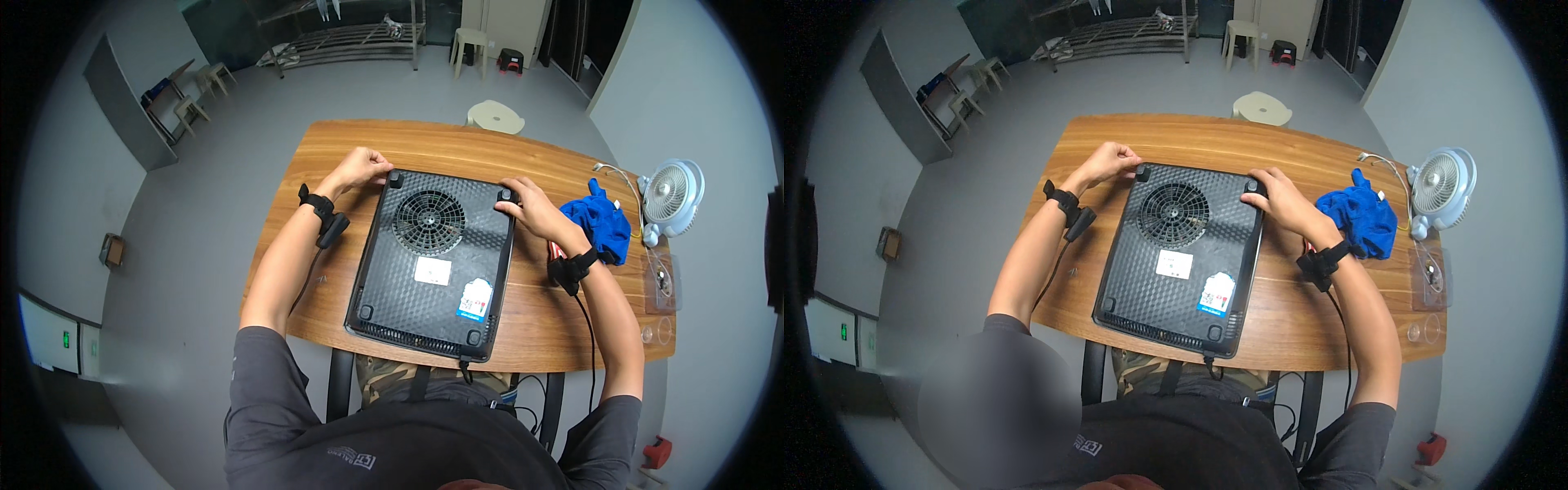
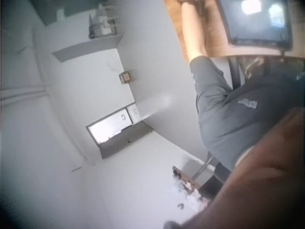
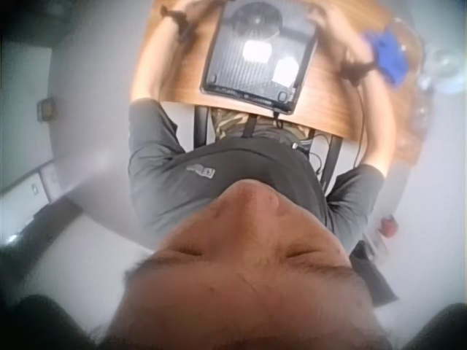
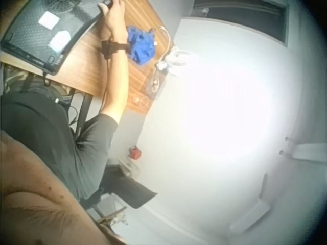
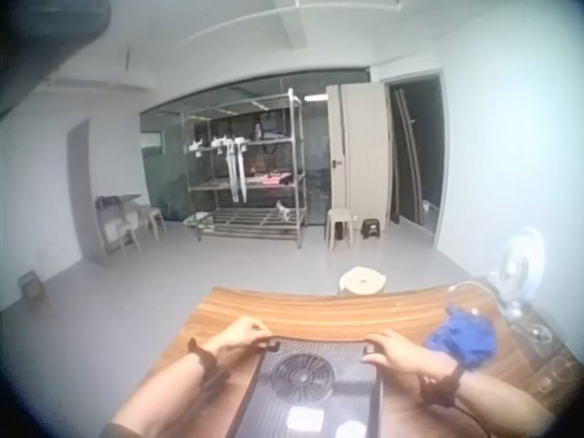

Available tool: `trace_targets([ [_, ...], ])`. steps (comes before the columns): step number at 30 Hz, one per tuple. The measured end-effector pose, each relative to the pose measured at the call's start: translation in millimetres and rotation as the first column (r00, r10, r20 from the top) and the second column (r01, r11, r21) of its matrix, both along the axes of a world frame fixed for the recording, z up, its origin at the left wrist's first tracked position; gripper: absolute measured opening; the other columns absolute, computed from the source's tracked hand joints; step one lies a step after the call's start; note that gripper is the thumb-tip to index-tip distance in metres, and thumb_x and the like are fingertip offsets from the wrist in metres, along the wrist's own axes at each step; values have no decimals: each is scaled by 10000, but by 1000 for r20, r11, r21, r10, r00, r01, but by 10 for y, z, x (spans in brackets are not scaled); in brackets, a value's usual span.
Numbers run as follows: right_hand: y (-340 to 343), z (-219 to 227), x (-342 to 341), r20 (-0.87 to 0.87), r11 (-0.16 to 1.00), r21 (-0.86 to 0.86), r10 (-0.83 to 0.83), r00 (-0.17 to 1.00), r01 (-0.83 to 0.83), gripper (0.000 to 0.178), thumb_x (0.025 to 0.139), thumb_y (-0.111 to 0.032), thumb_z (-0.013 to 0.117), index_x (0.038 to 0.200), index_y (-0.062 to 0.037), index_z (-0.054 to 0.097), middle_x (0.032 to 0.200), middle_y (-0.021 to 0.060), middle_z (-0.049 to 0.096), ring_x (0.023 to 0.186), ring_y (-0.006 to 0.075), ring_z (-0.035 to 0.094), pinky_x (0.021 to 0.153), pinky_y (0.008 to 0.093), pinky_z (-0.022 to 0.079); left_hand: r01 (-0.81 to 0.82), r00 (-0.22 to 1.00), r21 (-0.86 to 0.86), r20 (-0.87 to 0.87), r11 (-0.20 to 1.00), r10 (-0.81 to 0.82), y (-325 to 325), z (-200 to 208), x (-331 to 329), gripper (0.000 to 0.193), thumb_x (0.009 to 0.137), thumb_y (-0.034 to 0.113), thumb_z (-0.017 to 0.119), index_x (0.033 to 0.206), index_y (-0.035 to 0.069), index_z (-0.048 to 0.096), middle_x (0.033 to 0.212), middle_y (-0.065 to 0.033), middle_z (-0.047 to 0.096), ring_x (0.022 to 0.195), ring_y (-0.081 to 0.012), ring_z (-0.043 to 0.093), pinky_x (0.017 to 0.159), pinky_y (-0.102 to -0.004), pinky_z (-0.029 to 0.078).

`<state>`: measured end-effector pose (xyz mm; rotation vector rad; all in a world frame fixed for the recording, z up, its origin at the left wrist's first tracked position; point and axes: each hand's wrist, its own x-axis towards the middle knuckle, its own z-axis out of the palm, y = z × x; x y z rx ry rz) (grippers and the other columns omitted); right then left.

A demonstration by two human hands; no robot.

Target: The person flips a black electronic device over and uses a screwdriver to remove screws from the bottom casing. They then lift off the cover to reveal the internal components, including a copper-colored disc and circuitry.

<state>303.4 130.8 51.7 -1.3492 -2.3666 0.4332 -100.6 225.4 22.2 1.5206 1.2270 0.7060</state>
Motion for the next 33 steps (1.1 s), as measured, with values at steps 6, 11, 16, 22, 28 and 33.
trace_targets([
  [6,-1,2,0,-13,999,-36,-8,1000,7,619,973,-408,697,1380,38,561,1347,279,582,1259,433,574,1070,441,482,1,999,-58,-41,998,-3,-3,4,18,199,1025,154,668,962,-26,723,941,-91,735,831,-141,721,769,-263,631],
  [11,-21,18,-4,0,999,-35,-17,1000,17,612,976,-409,693,1374,38,566,1332,279,589,1247,433,581,1063,442,484,-3,994,-90,-110,996,-7,-10,25,90,265,1054,190,623,930,-27,711,886,-59,696,787,-116,683,756,-261,617],
  [16,-4,6,-11,-1,1000,-15,-12,1000,12,576,985,-374,695,1370,36,570,1287,253,608,1166,389,616,1002,423,508,-66,976,16,-209,998,68,13,-25,100,284,1063,158,576,891,-35,693,879,-90,714,798,-133,700,706,-275,592],
  [22,35,-69,20,-6,999,32,-2,1000,2,558,984,-353,707,1367,31,575,1262,233,620,1115,363,635,955,405,520,-118,934,150,-319,982,161,-330,-17,-470,229,1005,113,588,933,-62,717,774,-103,747,694,-161,724,660,-311,586],
  [28,0,-79,-19,-86,999,4,-45,995,46,555,964,-355,725,1340,35,600,1279,262,618,1188,399,617,1021,420,499,-69,874,344,-431,936,223,-1268,-65,-851,203,928,34,678,1108,-58,698,797,-126,739,763,-220,740,735,-346,579],
  [33,-11,-169,-19,-169,997,13,-77,983,80,540,950,-345,737,1320,31,619,1276,273,623,1207,405,612,1049,427,486,90,828,394,-539,915,151,-1867,-199,-905,157,859,59,748,995,-19,754,951,-197,728,857,-318,718,778,-409,576],
])
